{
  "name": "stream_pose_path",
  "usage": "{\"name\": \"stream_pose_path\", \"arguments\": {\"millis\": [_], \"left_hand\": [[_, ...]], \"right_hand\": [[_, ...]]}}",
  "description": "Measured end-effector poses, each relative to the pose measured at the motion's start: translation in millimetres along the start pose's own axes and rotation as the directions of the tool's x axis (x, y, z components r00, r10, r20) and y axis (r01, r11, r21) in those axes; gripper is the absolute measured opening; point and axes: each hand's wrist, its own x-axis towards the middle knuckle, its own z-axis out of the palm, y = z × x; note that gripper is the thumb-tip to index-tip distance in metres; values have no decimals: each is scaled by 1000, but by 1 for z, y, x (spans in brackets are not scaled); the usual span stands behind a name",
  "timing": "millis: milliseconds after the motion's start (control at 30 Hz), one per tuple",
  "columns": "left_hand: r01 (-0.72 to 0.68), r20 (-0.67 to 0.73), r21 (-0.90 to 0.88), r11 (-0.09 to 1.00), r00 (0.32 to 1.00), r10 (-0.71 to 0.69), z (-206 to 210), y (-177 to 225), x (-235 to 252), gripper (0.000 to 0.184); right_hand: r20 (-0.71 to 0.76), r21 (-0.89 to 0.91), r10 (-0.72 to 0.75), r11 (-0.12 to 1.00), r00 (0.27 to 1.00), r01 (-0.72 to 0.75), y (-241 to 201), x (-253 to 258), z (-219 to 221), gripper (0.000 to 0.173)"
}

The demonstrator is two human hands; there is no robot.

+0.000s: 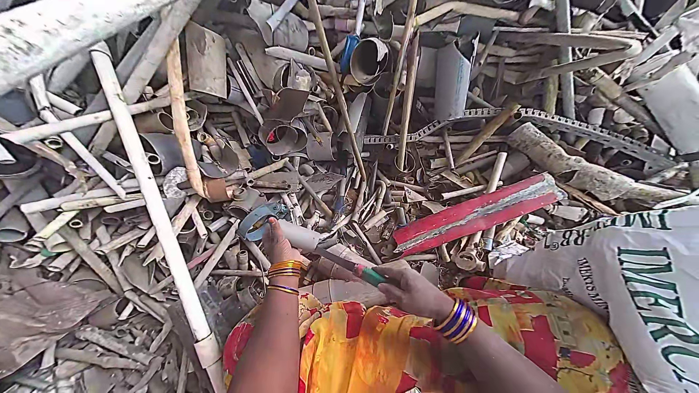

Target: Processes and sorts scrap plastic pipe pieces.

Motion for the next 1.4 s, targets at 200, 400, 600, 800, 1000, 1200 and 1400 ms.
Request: {"name": "stream_pose_path", "arguments": {"millis": [200, 400, 600, 800, 1000, 1200, 1400], "left_hand": [[-592, 467, 338, 732, 781, 415, -11, -8, -5, 105], [-747, 637, 277, 605, 614, 466, -3, -18, -25, 97], [-720, 665, 235, 653, 609, 431, -4, -16, -30, 94], [-724, 652, 147, 674, 583, 485, -5, -20, -29, 92], [-648, 578, 42, 760, 636, 511, -5, -17, -19, 91], [-582, 577, 27, 813, 673, 463, -5, -20, -22, 88], [-127, 684, -137, 982, 706, 186, -5, -9, -30, 79]], "right_hand": [[-552, 226, 47, 969, 832, 96, 16, 8, 21, 48], [-392, 486, 37, 857, 919, 172, 14, 6, 36, 50], [-392, 251, -79, 949, 917, 189, 15, 1, 35, 50], [-348, -176, -179, 977, 920, 124, 3, -6, 36, 56], [-253, -239, 277, 911, 927, -337, -5, 2, 19, 56], [-238, -254, -27, 967, 971, -36, -3, 1, 29, 57], [-356, 670, 203, 736, 912, 98, 20, 17, 22, 41]]}}
